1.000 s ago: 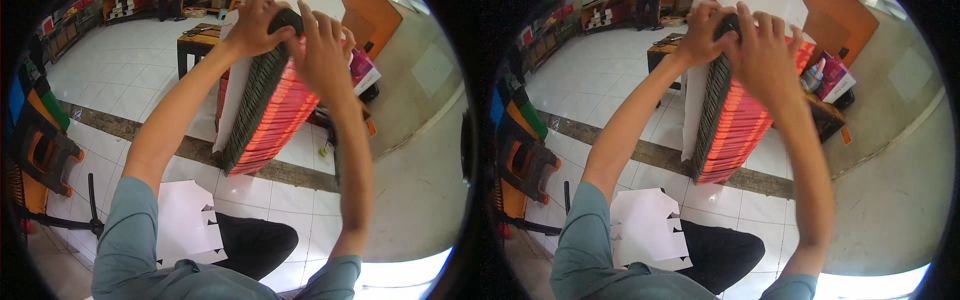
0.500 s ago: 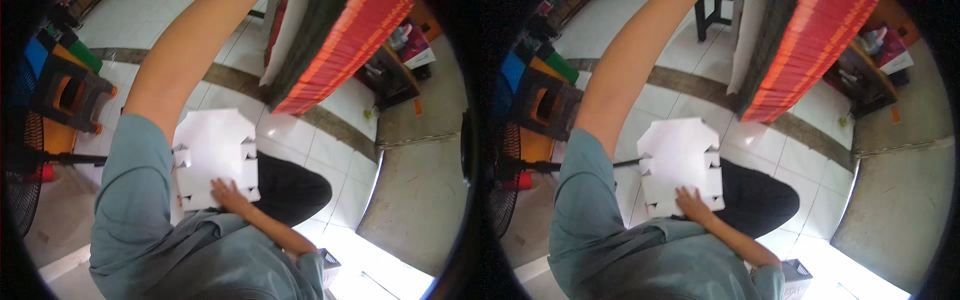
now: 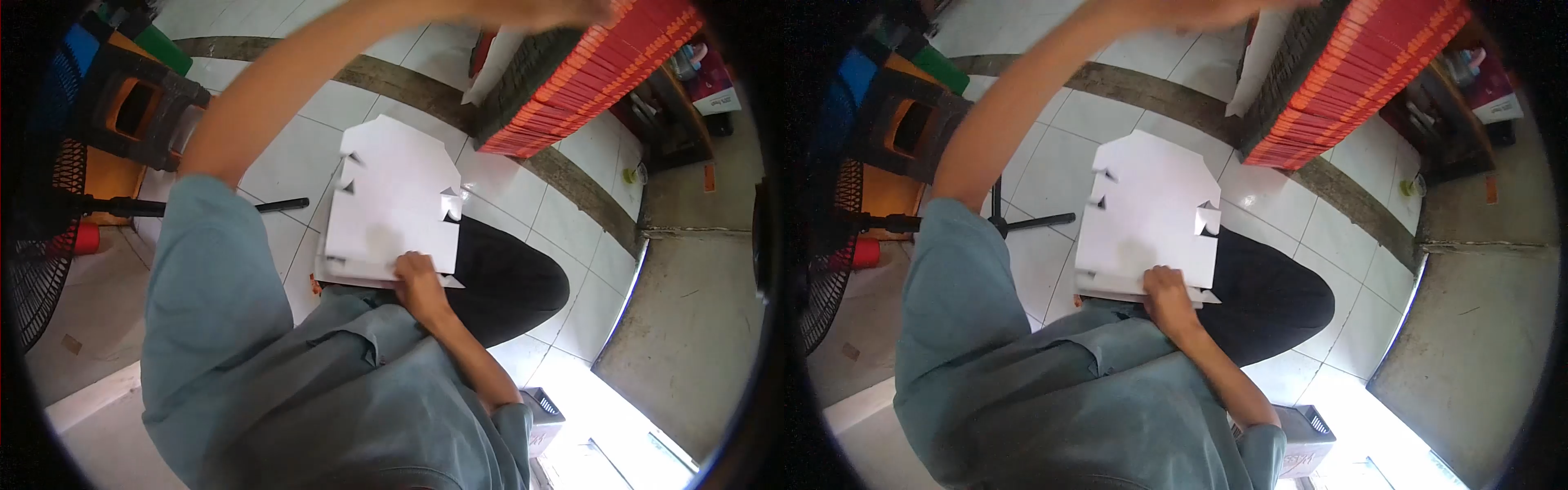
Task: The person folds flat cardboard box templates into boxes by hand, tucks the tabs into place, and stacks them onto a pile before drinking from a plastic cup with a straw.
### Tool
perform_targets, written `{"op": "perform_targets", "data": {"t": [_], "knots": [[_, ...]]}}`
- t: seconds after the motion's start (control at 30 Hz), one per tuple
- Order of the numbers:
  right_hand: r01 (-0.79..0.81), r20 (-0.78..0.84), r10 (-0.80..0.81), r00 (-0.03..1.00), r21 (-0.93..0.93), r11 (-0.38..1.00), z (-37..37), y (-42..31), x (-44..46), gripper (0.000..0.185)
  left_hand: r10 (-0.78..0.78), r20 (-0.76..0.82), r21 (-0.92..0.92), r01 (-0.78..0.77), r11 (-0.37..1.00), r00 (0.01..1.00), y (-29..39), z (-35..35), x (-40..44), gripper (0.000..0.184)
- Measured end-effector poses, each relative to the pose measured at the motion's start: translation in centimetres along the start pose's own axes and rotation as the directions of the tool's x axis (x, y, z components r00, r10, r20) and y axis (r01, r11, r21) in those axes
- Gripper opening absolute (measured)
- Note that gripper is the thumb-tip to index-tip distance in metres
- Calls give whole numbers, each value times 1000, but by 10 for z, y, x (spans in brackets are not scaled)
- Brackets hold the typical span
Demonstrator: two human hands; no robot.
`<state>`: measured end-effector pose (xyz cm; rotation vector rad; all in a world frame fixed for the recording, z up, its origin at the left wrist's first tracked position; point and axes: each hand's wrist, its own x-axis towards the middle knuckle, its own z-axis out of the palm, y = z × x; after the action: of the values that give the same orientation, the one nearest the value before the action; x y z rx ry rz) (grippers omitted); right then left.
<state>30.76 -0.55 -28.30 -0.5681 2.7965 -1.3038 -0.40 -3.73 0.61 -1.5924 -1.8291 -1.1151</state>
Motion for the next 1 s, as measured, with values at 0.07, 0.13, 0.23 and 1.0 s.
{"op": "perform_targets", "data": {"t": [0.07, 0.13, 0.23, 1.0], "knots": [[0, -224, 3, 975, 12, 1000, -22, -7, -1, 22, -69, 160, -169, 96, 981, 985, 18, 7, -78, 35], [61, -366, -94, 926, -102, 993, -56, -13, 2, 19, -169, 332, -195, 243, 950, 928, 41, 0, -152, 30], [21, -505, -62, 861, -87, 996, -97, -16, -9, 28, -236, 222, -347, 303, 887, 946, 75, 24, -237, 37], [25, -537, -113, 836, -170, 985, -152, -89, -84, 27, -96, 913, -322, 843, 430, 397, 158, 89, -218, 35]]}}
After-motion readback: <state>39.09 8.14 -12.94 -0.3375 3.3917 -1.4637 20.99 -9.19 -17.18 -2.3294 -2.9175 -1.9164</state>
